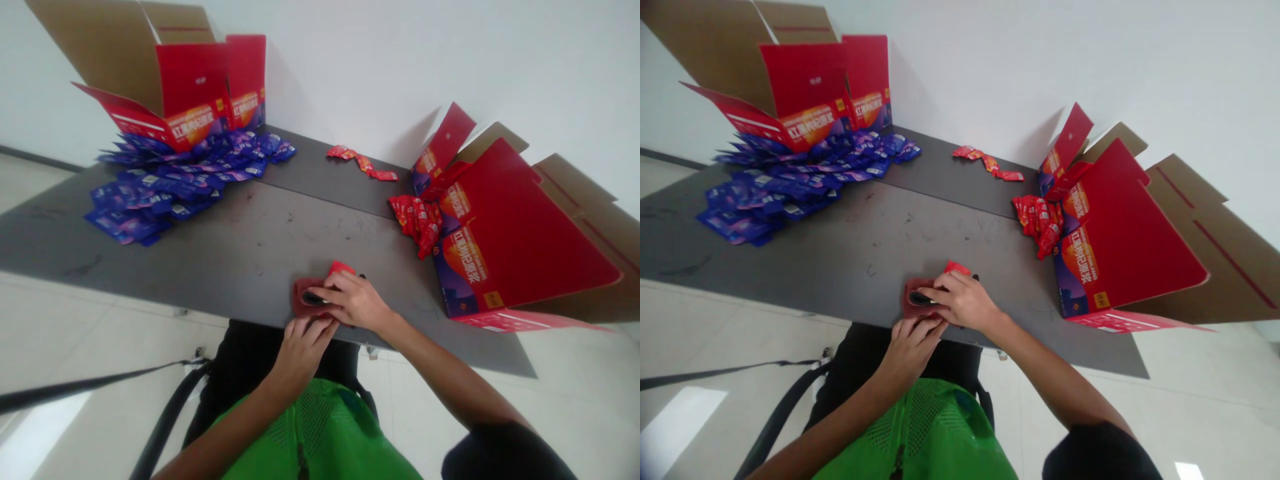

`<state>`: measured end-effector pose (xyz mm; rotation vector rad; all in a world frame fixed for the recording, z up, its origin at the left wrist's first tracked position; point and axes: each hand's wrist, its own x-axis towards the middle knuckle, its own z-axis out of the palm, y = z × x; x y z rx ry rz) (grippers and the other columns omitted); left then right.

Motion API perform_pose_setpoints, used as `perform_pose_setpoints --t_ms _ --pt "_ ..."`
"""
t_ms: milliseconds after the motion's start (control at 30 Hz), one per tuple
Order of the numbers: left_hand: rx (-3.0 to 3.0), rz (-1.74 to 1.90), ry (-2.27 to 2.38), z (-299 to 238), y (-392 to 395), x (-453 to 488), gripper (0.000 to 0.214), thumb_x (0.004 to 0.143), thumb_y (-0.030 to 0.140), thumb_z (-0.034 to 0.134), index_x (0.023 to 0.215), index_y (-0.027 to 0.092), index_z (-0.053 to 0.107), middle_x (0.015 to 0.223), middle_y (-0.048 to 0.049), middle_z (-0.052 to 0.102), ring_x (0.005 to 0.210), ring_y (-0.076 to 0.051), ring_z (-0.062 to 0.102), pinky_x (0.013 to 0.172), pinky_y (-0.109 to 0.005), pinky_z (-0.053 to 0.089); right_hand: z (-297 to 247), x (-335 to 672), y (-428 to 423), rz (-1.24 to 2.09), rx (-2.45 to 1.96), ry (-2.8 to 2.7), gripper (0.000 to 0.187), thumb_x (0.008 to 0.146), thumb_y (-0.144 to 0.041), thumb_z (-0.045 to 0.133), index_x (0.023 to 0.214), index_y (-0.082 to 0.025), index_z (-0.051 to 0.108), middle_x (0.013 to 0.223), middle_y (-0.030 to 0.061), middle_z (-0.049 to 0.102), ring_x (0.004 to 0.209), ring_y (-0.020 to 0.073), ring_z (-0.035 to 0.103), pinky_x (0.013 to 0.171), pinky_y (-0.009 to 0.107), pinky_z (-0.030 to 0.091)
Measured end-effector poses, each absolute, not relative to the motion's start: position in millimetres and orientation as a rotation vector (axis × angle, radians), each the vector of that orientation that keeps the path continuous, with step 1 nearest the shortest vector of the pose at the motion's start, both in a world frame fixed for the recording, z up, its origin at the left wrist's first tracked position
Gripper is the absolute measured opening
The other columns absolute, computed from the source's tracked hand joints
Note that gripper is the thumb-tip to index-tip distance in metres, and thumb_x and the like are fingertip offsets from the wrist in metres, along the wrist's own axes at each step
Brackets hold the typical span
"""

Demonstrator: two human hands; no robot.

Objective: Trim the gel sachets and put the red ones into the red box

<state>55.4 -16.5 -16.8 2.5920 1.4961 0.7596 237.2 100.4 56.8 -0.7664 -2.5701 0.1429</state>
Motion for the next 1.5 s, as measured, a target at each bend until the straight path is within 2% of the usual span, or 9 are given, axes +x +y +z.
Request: perform_pose_setpoints --t_ms 133,300,500,733,833,967,1200,1367,1500 --pt "2.589 0.753 1.487 -15 -17 55 0.048 0.1 0.02 0.058 0.147 0.029 0.054 0.135 -0.0062 0.067 0.127 -0.026 0.052 0.1 -0.042 0.041 45 252 139 0.144 -0.948 -2.478 0.036 0.098 -0.036 0.062 0.132 -0.028 0.068 0.104 0.0067 0.065 0.092 0.0212 0.06 0.083 0.035 0.053" --pt "2.574 0.731 1.483 -15 -17 55 0.051 0.1 0.018 0.057 0.149 0.028 0.052 0.137 -0.0057 0.066 0.129 -0.026 0.05 0.1 -0.041 0.041 60 261 165 0.001 -1.147 -2.354 0.036 0.097 -0.034 0.061 0.131 -0.026 0.069 0.103 0.009 0.065 0.091 0.0226 0.06 0.08 0.036 0.052" --pt "2.562 0.798 1.472 -17 -17 55 0.046 0.1 0.02 0.058 0.145 0.029 0.057 0.134 -0.005 0.068 0.123 -0.025 0.053 0.099 -0.04 0.041 50 238 115 0.149 -0.795 -2.528 0.037 0.099 -0.033 0.058 0.135 -0.03 0.066 0.106 0.0061 0.066 0.094 0.0202 0.061 0.083 0.034 0.053" --pt "2.571 0.768 1.476 -14 -16 54 0.049 0.099 0.018 0.059 0.147 0.028 0.055 0.134 -0.0049 0.068 0.128 -0.025 0.051 0.1 -0.04 0.041 56 260 176 0.046 -1.131 -2.347 0.036 0.095 -0.034 0.064 0.13 -0.025 0.07 0.101 0.0082 0.066 0.089 0.0218 0.061 0.079 0.035 0.053" --pt "2.579 0.772 1.474 -14 -16 54 0.049 0.099 0.018 0.058 0.147 0.028 0.055 0.133 -0.0055 0.068 0.127 -0.025 0.052 0.099 -0.039 0.042 64 253 152 0.063 -1.043 -2.307 0.039 0.097 -0.035 0.062 0.135 -0.028 0.066 0.106 0.0079 0.066 0.091 0.021 0.062 0.08 0.034 0.053" --pt "2.564 0.798 1.463 -15 -16 54 0.045 0.101 0.018 0.055 0.145 0.028 0.057 0.133 -0.0056 0.068 0.123 -0.025 0.053 0.098 -0.039 0.041 51 239 114 0.167 -0.8 -2.512 0.038 0.098 -0.033 0.059 0.136 -0.031 0.065 0.105 0.0058 0.066 0.095 0.0204 0.061 0.083 0.034 0.053" --pt "2.561 0.754 1.49 -17 -16 54 0.05 0.098 0.018 0.061 0.146 0.03 0.056 0.135 -0.0048 0.067 0.127 -0.026 0.051 0.1 -0.04 0.041 53 258 177 0.046 -1.088 -2.431 0.037 0.097 -0.035 0.063 0.131 -0.023 0.069 0.099 0.0088 0.066 0.09 0.0226 0.06 0.081 0.035 0.053" --pt "2.562 0.753 1.512 -19 -15 55 0.05 0.098 0.02 0.062 0.146 0.032 0.056 0.13 -0.0059 0.069 0.124 -0.025 0.053 0.098 -0.04 0.044 62 238 127 0.093 -0.893 -2.493 0.041 0.099 -0.034 0.058 0.139 -0.028 0.062 0.108 0.0073 0.065 0.094 0.0218 0.06 0.08 0.034 0.052" --pt "2.55 0.738 1.487 -16 -15 54 0.049 0.097 0.02 0.062 0.145 0.031 0.058 0.132 -0.0057 0.068 0.123 -0.026 0.052 0.099 -0.041 0.044 46 231 110 0.163 -0.815 -2.54 0.037 0.098 -0.032 0.06 0.134 -0.03 0.065 0.106 0.0055 0.066 0.092 0.0199 0.06 0.082 0.033 0.053"
